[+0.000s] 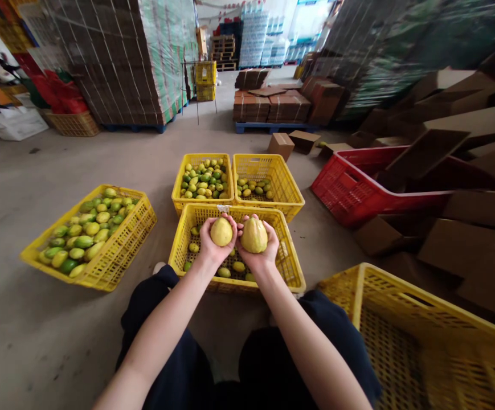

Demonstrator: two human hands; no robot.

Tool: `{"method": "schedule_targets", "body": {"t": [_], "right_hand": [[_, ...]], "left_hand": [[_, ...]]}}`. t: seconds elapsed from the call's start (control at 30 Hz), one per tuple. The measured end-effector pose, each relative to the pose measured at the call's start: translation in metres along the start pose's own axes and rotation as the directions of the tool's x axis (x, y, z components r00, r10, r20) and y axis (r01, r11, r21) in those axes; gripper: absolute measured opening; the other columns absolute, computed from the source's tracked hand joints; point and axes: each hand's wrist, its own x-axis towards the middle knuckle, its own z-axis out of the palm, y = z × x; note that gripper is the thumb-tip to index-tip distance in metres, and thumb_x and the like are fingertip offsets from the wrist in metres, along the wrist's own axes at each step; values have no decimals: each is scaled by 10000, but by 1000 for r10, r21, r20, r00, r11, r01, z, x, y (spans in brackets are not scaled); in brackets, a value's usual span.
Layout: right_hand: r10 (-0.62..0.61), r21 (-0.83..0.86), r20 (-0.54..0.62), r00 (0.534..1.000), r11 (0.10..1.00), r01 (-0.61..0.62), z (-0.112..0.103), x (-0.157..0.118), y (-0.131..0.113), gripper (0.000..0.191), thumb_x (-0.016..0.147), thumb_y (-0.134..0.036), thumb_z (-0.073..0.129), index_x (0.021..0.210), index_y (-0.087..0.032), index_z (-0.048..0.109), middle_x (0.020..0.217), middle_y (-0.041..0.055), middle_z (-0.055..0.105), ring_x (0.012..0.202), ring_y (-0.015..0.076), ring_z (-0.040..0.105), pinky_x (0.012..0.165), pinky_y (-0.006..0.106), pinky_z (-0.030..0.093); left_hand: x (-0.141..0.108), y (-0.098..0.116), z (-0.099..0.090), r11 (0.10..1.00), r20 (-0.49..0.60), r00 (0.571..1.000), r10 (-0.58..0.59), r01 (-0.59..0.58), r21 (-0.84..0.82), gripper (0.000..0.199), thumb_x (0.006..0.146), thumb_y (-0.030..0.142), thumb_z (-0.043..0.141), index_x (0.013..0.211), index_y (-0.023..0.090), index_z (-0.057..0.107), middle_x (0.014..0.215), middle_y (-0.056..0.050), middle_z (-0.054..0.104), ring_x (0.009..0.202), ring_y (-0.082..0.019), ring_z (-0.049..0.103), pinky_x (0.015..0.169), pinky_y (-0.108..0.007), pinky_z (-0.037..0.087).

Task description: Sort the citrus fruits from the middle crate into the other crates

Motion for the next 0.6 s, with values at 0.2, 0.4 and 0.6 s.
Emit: {"method": "schedule_targets", "body": {"t": [0.2,0.4,0.6], "right_hand": [[-4,22,-8,1000,1000,4,-2,1,0,160,713,-254,564,850,-204,629,797,25,708,671,171,649,557,286,564],[1,36,-13,1000,999,0,-2,2,1,203,764,-296,582,925,-181,625,855,43,715,743,180,667,615,293,579],[-81,19,-56,995,996,82,0,4,2,169,765,-247,603,920,-183,622,787,23,692,770,159,655,650,261,565]], "left_hand": [[5,-2,-5,995,4,998,64,-63,-78,179,797,177,448,812,136,622,718,-35,638,690,-100,633,645,-174,542],[7,-3,-2,987,-36,987,157,-157,-10,118,838,225,541,824,154,634,759,-23,662,745,-114,650,710,-207,560],[6,-5,1,982,-20,982,187,-186,35,53,816,189,585,816,151,621,771,-17,659,762,-116,650,743,-230,566]]}}
